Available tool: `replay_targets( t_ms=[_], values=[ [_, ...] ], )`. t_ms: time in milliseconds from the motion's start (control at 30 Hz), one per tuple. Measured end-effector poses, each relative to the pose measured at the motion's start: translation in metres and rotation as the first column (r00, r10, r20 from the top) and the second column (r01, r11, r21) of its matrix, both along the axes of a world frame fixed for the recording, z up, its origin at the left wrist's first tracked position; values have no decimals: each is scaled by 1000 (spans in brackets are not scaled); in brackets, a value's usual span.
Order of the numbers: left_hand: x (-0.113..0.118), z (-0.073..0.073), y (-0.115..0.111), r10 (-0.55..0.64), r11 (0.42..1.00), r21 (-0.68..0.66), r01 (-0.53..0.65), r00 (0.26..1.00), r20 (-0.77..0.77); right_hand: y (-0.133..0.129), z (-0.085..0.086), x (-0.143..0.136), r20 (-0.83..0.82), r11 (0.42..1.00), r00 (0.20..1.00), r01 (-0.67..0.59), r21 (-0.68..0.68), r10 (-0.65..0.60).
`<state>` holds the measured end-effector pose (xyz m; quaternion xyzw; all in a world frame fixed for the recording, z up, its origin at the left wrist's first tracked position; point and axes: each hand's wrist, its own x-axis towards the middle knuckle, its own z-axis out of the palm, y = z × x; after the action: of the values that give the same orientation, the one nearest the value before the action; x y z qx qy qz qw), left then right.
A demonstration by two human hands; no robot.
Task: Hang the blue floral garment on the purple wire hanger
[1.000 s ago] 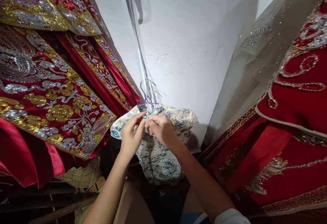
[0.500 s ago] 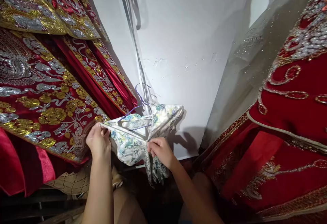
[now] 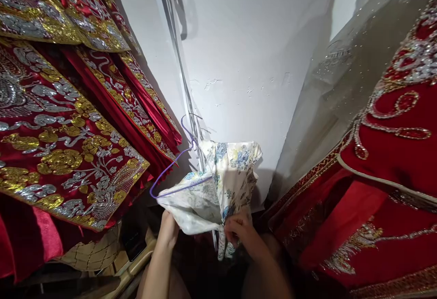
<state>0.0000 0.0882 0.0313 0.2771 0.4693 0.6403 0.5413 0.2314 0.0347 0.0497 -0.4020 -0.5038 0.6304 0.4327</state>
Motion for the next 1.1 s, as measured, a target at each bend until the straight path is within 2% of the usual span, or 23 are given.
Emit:
replay_targets(
  t_ms=[100,167,233,300,367,400,500,567,633,667,733,767,833,867,900,933,1000,1100],
  values=[
    [5,5,-15,-198,978,25,206,962,-188,-1,-6,10,111,986,981,-152,-64,158],
    [9,14,-23,-253,963,58,265,954,-164,0,-14,11,185,972,955,-221,-84,234],
    [14,24,-31,-255,958,124,260,966,-49,2,-21,9,282,985,944,-170,-39,174],
    [23,34,-38,-247,952,181,246,969,-16,3,-26,4,350,997,937,-22,73,-5],
    [35,43,-45,-266,933,208,295,951,-155,2,-25,-3,311,989,944,76,126,-112],
    [42,47,-48,-273,920,213,328,928,-253,0,-23,-7,256,992,962,71,106,-96],
    [57,54,-50,-238,892,245,381,855,-461,-4,-10,-23,49,997,996,-74,22,73],
    [59,54,-47,-164,899,276,340,845,-509,-3,1,-32,-25,979,979,-203,6,204],
    [51,49,-45,-106,913,286,291,847,-521,1,13,-36,-18,960,959,-282,-2,282],
    [44,44,-46,-122,914,271,302,841,-527,4,19,-36,14,960,960,-281,10,281],
    [26,31,-50,-275,881,176,440,776,-567,14,33,-30,128,976,974,-198,88,186],
    [17,23,-54,-394,833,85,546,695,-602,21,39,-25,202,975,972,-156,157,123],
    [0,11,-65,-582,716,-148,682,466,-666,38,53,-12,326,941,945,-118,316,9],
    [-7,7,-70,-619,684,-246,687,367,-694,49,59,-6,348,914,936,-96,394,-51],
    [-13,6,-75,-623,680,-309,665,302,-722,62,65,-1,336,882,936,-65,467,-108],
    [-19,8,-78,-604,697,-331,636,272,-749,75,69,3,283,852,943,2,524,-176],
    [-31,18,-79,-534,756,-294,585,291,-794,102,73,6,202,837,943,119,534,-263],
    [-57,42,-66,-385,841,-184,509,323,-865,134,67,3,306,848,898,122,516,-315]
  ],
)
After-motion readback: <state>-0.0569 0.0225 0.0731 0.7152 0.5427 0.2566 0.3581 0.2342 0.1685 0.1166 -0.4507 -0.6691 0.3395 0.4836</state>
